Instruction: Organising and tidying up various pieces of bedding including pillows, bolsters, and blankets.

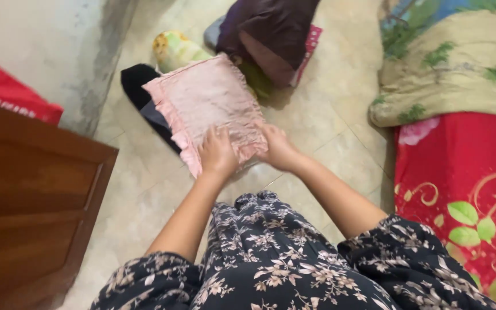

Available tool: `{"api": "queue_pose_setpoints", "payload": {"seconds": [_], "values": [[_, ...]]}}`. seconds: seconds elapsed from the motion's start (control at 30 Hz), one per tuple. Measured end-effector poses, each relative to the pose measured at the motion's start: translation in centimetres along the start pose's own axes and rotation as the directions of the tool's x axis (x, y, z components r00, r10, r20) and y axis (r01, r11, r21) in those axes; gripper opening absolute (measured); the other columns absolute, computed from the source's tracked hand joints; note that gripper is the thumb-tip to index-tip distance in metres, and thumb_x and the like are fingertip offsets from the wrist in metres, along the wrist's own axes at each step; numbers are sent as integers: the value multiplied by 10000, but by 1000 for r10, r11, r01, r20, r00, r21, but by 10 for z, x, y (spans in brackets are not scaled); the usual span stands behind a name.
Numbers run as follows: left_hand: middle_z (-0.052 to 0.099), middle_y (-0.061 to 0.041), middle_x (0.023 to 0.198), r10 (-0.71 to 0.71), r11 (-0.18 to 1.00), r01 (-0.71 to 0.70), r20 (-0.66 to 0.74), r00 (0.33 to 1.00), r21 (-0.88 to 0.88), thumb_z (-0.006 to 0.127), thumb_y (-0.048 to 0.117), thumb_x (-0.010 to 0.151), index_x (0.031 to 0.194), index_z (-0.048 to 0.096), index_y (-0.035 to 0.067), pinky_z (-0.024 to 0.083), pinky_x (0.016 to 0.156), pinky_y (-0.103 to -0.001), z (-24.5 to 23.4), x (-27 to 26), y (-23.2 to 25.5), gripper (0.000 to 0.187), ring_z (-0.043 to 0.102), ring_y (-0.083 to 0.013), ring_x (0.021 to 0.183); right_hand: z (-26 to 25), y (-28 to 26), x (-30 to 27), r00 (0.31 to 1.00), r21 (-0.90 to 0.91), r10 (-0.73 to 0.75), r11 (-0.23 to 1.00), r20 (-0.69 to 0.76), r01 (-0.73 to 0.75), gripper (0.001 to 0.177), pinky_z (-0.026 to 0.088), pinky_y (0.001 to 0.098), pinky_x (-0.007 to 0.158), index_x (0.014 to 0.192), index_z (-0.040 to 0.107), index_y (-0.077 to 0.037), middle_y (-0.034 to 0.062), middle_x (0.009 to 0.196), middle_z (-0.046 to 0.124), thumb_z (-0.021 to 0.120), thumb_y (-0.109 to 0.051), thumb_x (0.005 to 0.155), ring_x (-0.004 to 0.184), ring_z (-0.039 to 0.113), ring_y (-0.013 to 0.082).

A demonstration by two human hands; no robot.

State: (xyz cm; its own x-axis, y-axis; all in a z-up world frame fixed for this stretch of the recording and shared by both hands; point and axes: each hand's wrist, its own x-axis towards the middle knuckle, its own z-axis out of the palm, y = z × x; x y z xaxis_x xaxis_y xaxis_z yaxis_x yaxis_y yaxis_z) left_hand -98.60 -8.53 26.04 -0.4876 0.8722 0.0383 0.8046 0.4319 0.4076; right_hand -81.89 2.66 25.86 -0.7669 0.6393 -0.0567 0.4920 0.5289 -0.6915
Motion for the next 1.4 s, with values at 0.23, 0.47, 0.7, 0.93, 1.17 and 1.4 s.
{"api": "queue_pose_setpoints", "payload": {"seconds": [0.23, 0.47, 0.7, 0.93, 1.17, 1.4], "values": [[469, -217, 1462, 352, 936, -347, 149, 924, -55, 800, 261, 782, 1385, 525, 111, 349, 1095, -582, 17, -48, 91, 680, 459, -400, 1342, -25, 10, -112, 983, -56, 80, 994, -162, -91, 1016, 328, 492, 1137, 1534, 345, -89, 276, 1475, 428, 828, -108, 641, 1361, 390, 473], [422, -244, 1490, 696, 704, -692, 349, 628, -159, 780, 215, 794, 1432, 490, 134, 355, 1049, -579, 50, -85, 217, 706, 433, -402, 1360, -84, 34, -231, 865, 56, 305, 950, -398, -308, 929, 311, 471, 1173, 1530, 369, -83, 207, 1496, 454, 758, -70, 686, 1399, 386, 412], [364, -247, 1546, 862, 450, -848, 383, 331, -281, 771, 188, 800, 1442, 441, 75, 333, 1077, -580, 75, -132, 364, 730, 416, -401, 1377, -145, 71, -358, 661, 91, 389, 895, -641, -438, 872, 312, 479, 1178, 1526, 389, -61, 206, 1484, 468, 747, -64, 731, 1411, 389, 391], [382, -248, 1524, 927, 213, -885, 371, 49, -414, 775, 173, 792, 1450, 431, 59, 343, 1083, -566, 121, -213, 482, 752, 438, -413, 1351, -179, 100, -489, 437, 183, 481, 804, -760, -566, 859, 325, 496, 1159, 1508, 394, -57, 204, 1479, 464, 748, -59, 725, 1392, 395, 406], [407, -247, 1499, 935, 0, -839, 299, -194, -544, 777, 154, 762, 1429, 443, 38, 351, 1076, -562, 160, -292, 565, 755, 444, -433, 1357, -182, 117, -594, 238, 274, 564, 674, -791, -686, 874, 299, 531, 1162, 1518, 391, -81, 189, 1459, 471, 753, -49, 723, 1386, 400, 413], [425, -212, 1507, 867, -163, -751, 270, -418, -640, 743, 134, 783, 1404, 490, 43, 390, 1062, -559, 197, -346, 626, 676, 493, -412, 1331, -183, 126, -656, -5, 414, 587, 564, -809, -714, 856, 335, 510, 1151, 1496, 417, -64, 197, 1467, 487, 742, -36, 705, 1368, 427, 414]]}}
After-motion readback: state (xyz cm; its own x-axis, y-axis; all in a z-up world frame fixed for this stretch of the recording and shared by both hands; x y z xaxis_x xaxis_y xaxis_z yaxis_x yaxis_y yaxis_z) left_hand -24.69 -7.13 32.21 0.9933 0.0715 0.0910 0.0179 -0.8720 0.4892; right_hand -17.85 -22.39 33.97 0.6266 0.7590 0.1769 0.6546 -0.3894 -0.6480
